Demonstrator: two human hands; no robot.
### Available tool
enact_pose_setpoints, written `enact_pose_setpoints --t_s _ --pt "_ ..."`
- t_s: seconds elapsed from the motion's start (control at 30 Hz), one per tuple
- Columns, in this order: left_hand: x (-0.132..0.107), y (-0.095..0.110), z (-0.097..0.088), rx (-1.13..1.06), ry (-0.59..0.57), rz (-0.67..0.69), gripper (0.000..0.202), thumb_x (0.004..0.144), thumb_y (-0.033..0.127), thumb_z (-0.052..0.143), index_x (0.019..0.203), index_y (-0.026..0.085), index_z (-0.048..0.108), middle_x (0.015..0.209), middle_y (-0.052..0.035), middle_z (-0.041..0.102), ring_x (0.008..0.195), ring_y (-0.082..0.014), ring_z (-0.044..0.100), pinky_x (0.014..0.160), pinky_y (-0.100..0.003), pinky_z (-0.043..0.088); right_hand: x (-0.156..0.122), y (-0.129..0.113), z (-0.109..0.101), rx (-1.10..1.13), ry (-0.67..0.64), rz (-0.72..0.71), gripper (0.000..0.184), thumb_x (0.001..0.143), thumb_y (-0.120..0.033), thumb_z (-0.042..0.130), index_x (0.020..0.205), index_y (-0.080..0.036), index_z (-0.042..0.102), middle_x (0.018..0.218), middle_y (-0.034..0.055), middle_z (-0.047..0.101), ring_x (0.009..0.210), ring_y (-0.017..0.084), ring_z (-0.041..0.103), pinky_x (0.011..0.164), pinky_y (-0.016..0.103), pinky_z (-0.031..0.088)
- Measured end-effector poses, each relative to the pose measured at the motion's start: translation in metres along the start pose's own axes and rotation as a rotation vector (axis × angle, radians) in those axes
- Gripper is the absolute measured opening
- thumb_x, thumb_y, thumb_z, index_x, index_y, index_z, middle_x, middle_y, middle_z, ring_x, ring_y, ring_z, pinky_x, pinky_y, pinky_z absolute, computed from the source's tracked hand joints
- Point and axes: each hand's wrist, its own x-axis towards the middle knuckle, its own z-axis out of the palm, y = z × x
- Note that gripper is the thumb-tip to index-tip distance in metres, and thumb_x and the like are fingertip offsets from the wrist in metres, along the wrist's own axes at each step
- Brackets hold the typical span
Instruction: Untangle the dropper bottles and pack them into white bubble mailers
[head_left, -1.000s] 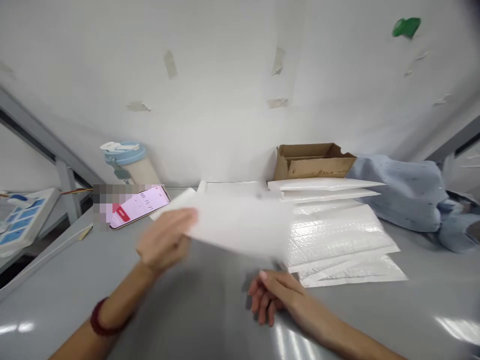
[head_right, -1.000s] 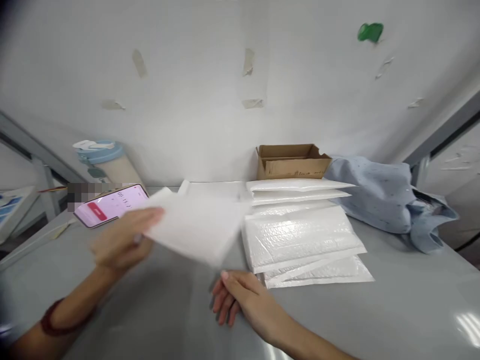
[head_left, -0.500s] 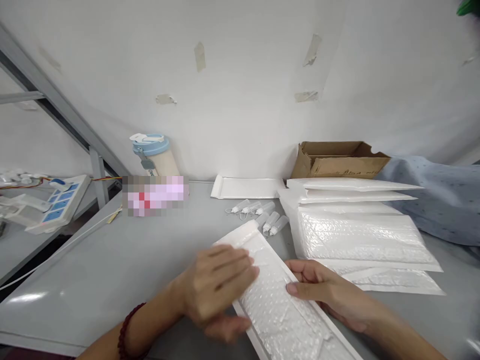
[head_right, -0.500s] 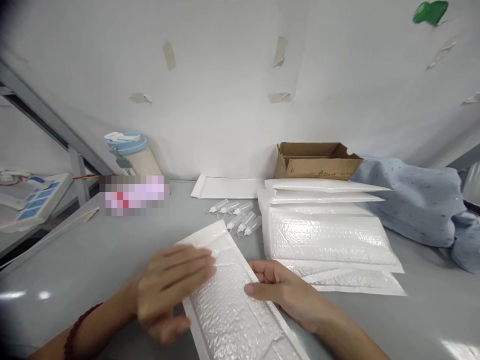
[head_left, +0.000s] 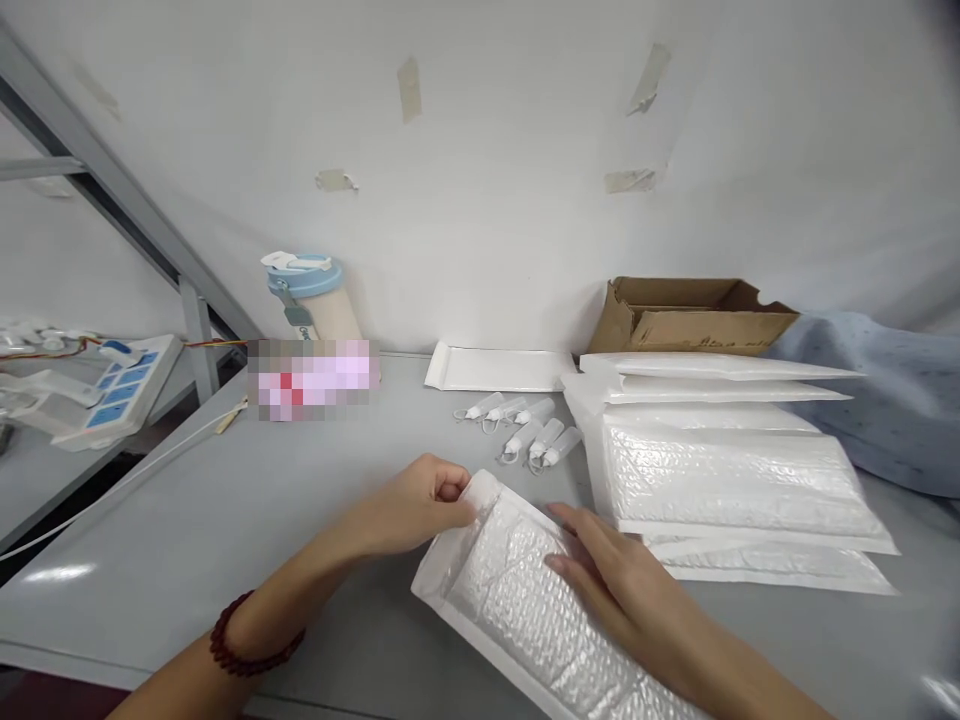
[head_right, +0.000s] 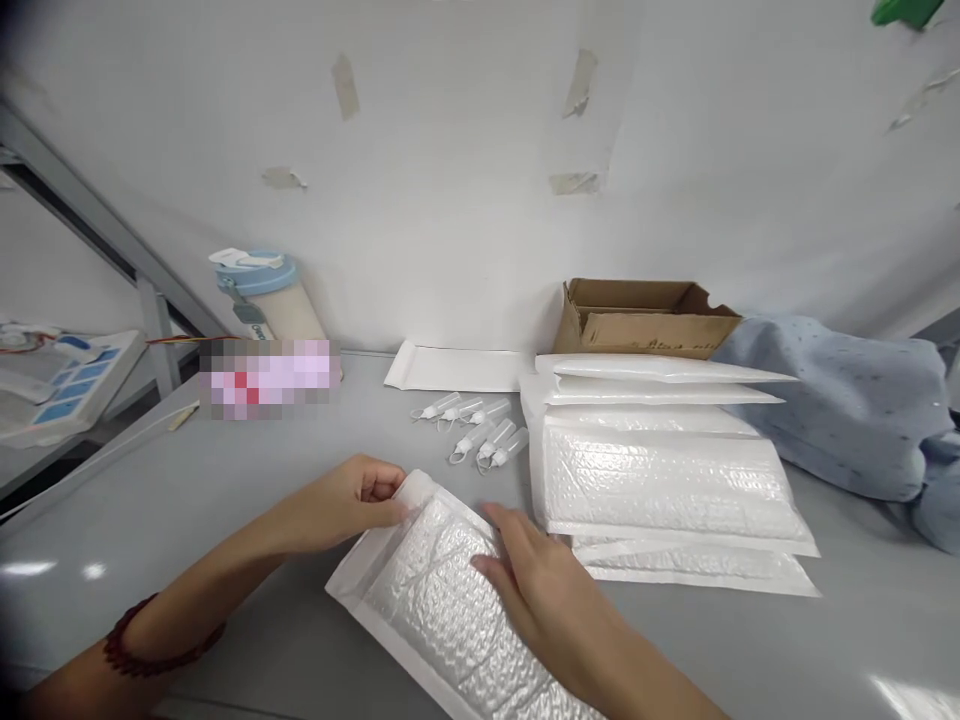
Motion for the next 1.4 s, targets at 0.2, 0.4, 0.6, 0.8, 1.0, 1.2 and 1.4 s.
enact_pose_setpoints --t_s 0.2,0.4,0.6,0.8,1.0,1.2,1.4 --pt "0.008 -0.004 0.009 -0.314 0.001 -0.056 0.016 0.070 0.021 0.067 0.085 0.015 0.067 0.079 -0.0008 0.070 0.071 -0.0134 0.063 0.064 -0.022 0.046 -0.008 -0.009 0.014 -0.293 0.103 -0.289 0.116 0.069 -0.067 0.060 0.146 -0.010 -0.006 0.141 0.0277 0.031 0.124 0.044 0.036 0.089 0.057 0.044" --pt "0.013 -0.007 0.021 -0.438 -0.102 -0.091 0.039 0.059 0.020 0.077 0.096 0.016 0.065 0.089 -0.0030 0.070 0.083 -0.0173 0.063 0.074 -0.026 0.047 -0.011 -0.016 0.019 -0.326 0.087 -0.251 0.120 0.068 -0.055 0.068 0.146 -0.011 -0.012 0.148 0.0283 0.017 0.131 0.046 0.025 0.093 0.060 0.039" --pt "0.012 -0.007 0.028 -0.224 -0.203 -0.008 0.025 0.063 0.028 0.074 0.083 0.016 0.065 0.075 0.0028 0.062 0.068 -0.0130 0.055 0.062 -0.021 0.040 -0.010 -0.012 0.021 -0.369 0.097 -0.318 0.117 0.070 -0.063 0.060 0.145 -0.007 -0.010 0.146 0.0335 0.015 0.129 0.049 0.026 0.088 0.063 0.039" --pt "0.011 -0.007 0.029 0.016 -0.072 0.024 0.018 0.071 0.027 0.062 0.061 0.014 0.057 0.053 0.0057 0.045 0.050 -0.0078 0.039 0.048 -0.019 0.028 -0.009 -0.003 0.031 -0.362 0.122 -0.365 0.119 0.066 -0.065 0.061 0.146 -0.006 -0.005 0.148 0.0330 0.009 0.126 0.051 0.028 0.086 0.062 0.038" --pt "0.013 -0.004 0.027 -0.261 -0.111 -0.071 0.022 0.068 0.026 0.065 0.088 0.018 0.068 0.080 0.0005 0.068 0.071 -0.0159 0.061 0.063 -0.023 0.046 -0.012 -0.015 0.021 -0.333 0.137 -0.300 0.102 0.061 -0.021 0.055 0.144 -0.006 -0.002 0.148 0.0266 0.016 0.129 0.045 0.024 0.093 0.061 0.034" --pt "0.008 -0.003 0.033 -0.086 -0.220 -0.050 0.011 0.060 0.015 0.065 0.071 0.019 0.065 0.063 0.0056 0.059 0.057 -0.0115 0.052 0.047 -0.019 0.037 -0.012 -0.020 0.017 -0.327 0.166 -0.275 0.093 0.061 -0.020 0.053 0.142 -0.010 0.008 0.137 0.0243 0.035 0.119 0.042 0.039 0.090 0.056 0.039" --pt "0.020 -0.015 0.030 0.096 0.029 0.131 0.017 0.078 0.031 0.055 0.083 0.016 0.062 0.064 0.0026 0.059 0.055 -0.0112 0.052 0.047 -0.020 0.037 -0.011 -0.011 0.011 -0.337 0.269 -0.307 0.074 0.073 -0.013 0.047 0.140 -0.013 0.016 0.126 0.0176 0.050 0.108 0.031 0.051 0.084 0.045 0.048"
